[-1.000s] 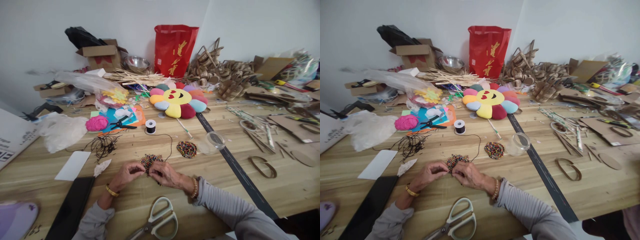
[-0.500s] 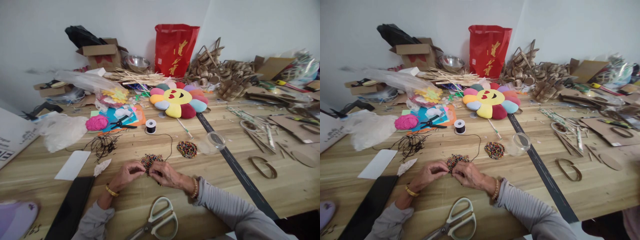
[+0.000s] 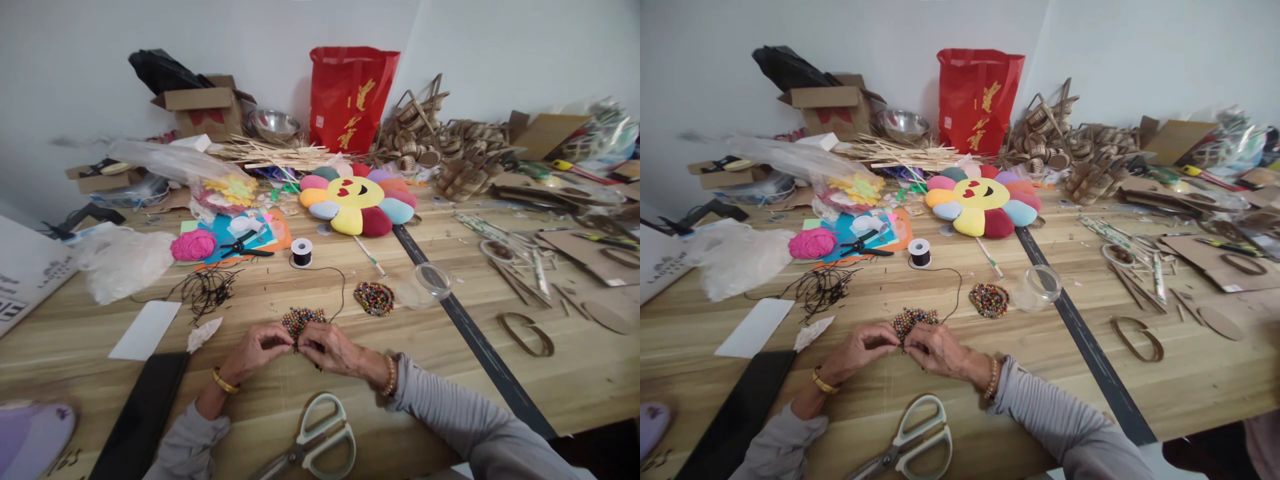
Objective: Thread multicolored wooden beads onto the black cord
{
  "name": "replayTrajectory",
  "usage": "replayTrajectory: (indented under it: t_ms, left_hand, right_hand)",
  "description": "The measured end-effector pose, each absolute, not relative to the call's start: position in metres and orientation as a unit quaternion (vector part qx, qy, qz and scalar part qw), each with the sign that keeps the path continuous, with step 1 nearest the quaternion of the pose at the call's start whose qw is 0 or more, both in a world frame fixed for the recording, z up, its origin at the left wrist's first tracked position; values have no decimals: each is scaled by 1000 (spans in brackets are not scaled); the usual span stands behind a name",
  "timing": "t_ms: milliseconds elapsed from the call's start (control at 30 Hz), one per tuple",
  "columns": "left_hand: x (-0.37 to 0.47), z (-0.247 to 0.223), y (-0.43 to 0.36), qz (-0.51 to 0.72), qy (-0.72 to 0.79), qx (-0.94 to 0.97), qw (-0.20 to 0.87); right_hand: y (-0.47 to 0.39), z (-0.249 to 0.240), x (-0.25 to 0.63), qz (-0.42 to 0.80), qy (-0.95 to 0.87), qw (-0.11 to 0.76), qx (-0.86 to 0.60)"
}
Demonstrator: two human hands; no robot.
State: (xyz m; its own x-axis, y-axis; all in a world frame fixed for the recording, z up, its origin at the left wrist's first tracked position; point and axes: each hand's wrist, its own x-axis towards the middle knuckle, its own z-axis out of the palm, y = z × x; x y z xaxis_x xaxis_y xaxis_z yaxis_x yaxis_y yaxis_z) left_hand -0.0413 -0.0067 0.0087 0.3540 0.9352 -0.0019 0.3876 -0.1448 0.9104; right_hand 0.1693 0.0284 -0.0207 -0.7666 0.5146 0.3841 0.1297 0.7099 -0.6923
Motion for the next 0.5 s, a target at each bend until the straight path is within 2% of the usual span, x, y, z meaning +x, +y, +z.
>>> replayTrajectory:
  t_ms: [500]
  left_hand:
    - [-36,5,-9,299,513,646,480]
  right_hand:
    - [27,-21,169,369,-854,310,-195]
